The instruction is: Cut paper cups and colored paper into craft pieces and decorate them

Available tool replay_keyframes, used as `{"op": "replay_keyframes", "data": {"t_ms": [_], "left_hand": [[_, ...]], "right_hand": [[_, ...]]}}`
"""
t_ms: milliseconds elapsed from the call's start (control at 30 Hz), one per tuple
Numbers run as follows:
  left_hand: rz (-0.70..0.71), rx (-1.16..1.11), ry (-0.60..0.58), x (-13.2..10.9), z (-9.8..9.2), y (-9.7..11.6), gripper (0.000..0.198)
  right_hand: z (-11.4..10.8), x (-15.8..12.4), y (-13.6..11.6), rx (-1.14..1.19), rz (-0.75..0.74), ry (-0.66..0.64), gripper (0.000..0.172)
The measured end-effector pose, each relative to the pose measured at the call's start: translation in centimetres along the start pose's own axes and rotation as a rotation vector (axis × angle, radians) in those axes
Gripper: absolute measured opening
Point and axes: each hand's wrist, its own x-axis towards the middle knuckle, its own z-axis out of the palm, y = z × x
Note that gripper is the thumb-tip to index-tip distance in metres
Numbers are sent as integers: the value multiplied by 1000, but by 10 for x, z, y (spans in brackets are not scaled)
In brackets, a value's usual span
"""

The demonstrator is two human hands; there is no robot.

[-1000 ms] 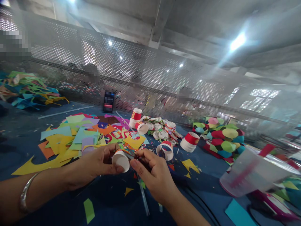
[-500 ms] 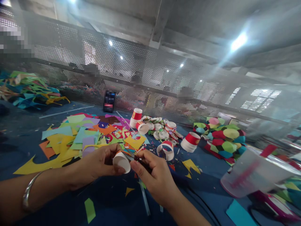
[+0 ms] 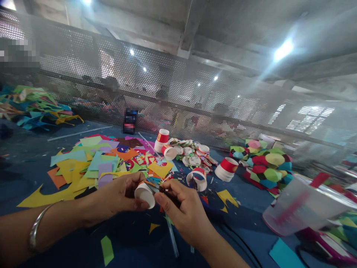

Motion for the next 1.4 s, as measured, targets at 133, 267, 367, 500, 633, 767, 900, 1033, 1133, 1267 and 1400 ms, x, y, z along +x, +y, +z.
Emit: {"op": "replay_keyframes", "data": {"t_ms": [133, 267, 367, 500, 633, 767, 900, 1033, 1133, 1267, 1400], "left_hand": [[-2, -12, -10, 0, 0, 1, 38], [-12, -1, -12, 0, 1, 3, 35], [-9, 2, -22, 0, 0, 3, 35], [-5, 23, -25, 1, -4, 1, 36], [10, 88, -20, 1, -7, 1, 37], [8, 141, -14, 0, -9, 2, 36], [6, 152, -12, 0, -8, 4, 35], [4, 157, 3, -1, -7, 8, 34], [3, 158, 13, -1, -7, 11, 34], [2, 164, 35, -1, -7, 12, 34], [25, 184, 27, 0, -9, 9, 33]], "right_hand": [[-1, -1, 1, -5, -1, -10, 21], [-1, -2, 2, 8, 0, -19, 20], [-1, -2, 2, -4, -12, -24, 19], [-1, -1, 1, -35, -1, -24, 21], [-1, -1, -1, -66, -3, -22, 20], [-1, -2, 0, -80, 1, -24, 21], [-2, 0, 1, -71, 3, -17, 24], [-4, 1, 2, -45, 21, 40, 25], [-5, 0, 3, -14, 35, 48, 25], [-5, 1, 3, 54, 54, -11, 24], [-4, 2, 2, 52, 39, -15, 22]]}}
